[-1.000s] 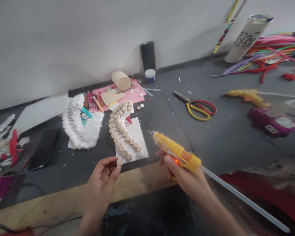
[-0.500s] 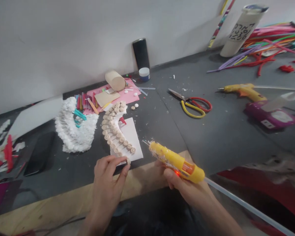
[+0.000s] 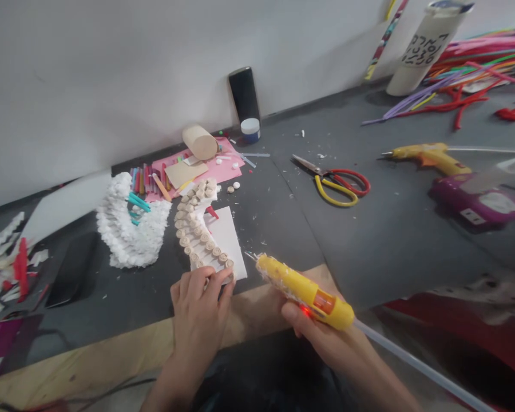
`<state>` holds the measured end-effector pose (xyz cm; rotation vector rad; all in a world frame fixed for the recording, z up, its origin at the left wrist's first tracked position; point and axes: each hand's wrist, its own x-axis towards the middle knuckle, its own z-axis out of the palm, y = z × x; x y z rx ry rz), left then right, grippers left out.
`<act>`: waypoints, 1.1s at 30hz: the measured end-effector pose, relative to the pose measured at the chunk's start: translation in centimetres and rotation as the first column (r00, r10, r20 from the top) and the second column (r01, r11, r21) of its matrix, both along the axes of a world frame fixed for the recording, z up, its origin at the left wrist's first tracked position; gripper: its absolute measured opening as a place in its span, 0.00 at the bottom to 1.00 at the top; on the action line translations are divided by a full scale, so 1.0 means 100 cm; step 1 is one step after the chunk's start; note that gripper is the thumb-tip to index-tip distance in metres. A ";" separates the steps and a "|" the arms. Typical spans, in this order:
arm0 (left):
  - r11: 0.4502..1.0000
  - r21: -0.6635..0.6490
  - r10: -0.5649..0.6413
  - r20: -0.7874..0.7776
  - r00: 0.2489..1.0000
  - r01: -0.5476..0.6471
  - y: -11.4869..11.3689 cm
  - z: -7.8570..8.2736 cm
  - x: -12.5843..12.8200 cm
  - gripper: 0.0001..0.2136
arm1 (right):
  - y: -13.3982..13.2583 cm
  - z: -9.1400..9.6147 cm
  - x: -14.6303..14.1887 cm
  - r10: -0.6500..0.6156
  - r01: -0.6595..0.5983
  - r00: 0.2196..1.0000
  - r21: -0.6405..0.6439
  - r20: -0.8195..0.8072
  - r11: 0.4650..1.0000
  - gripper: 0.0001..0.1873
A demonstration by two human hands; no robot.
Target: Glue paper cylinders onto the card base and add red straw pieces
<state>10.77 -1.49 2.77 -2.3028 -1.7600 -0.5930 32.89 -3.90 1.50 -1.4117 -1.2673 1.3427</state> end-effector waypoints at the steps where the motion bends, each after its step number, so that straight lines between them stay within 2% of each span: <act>1: 1.000 0.009 -0.005 -0.014 1.000 0.005 0.000 -0.001 0.001 0.08 | 0.000 0.001 0.000 -0.005 0.005 1.000 0.003 0.002 1.000 0.15; 7: 1.000 0.005 -0.023 -0.029 0.999 0.024 0.002 -0.008 0.001 0.10 | 0.002 0.004 0.000 -0.014 0.014 1.000 -0.003 -0.004 1.000 0.15; 13: 0.999 0.020 -0.029 -0.005 1.000 0.029 0.004 -0.007 0.003 0.11 | 0.001 0.005 0.001 -0.003 0.003 1.000 -0.042 0.002 0.999 0.13; 18: 0.999 0.047 -0.014 0.005 1.000 0.013 0.000 -0.007 0.003 0.06 | 0.000 0.005 0.001 -0.005 0.004 1.000 -0.062 -0.016 0.998 0.14; 21: 0.999 0.045 -0.021 0.007 1.000 0.021 -0.001 -0.009 0.002 0.07 | 0.000 0.005 0.001 -0.003 0.002 1.000 -0.071 -0.013 0.997 0.14; 28: 0.999 0.049 -0.016 0.000 1.000 0.016 0.003 -0.009 0.003 0.07 | 0.007 0.004 -0.002 0.060 -0.061 0.998 -0.049 -0.022 0.997 0.16; 33: 0.998 0.062 -0.003 0.000 1.000 0.003 0.006 -0.007 0.006 0.06 | 0.008 0.002 -0.003 0.035 -0.035 0.999 -0.016 0.003 0.999 0.14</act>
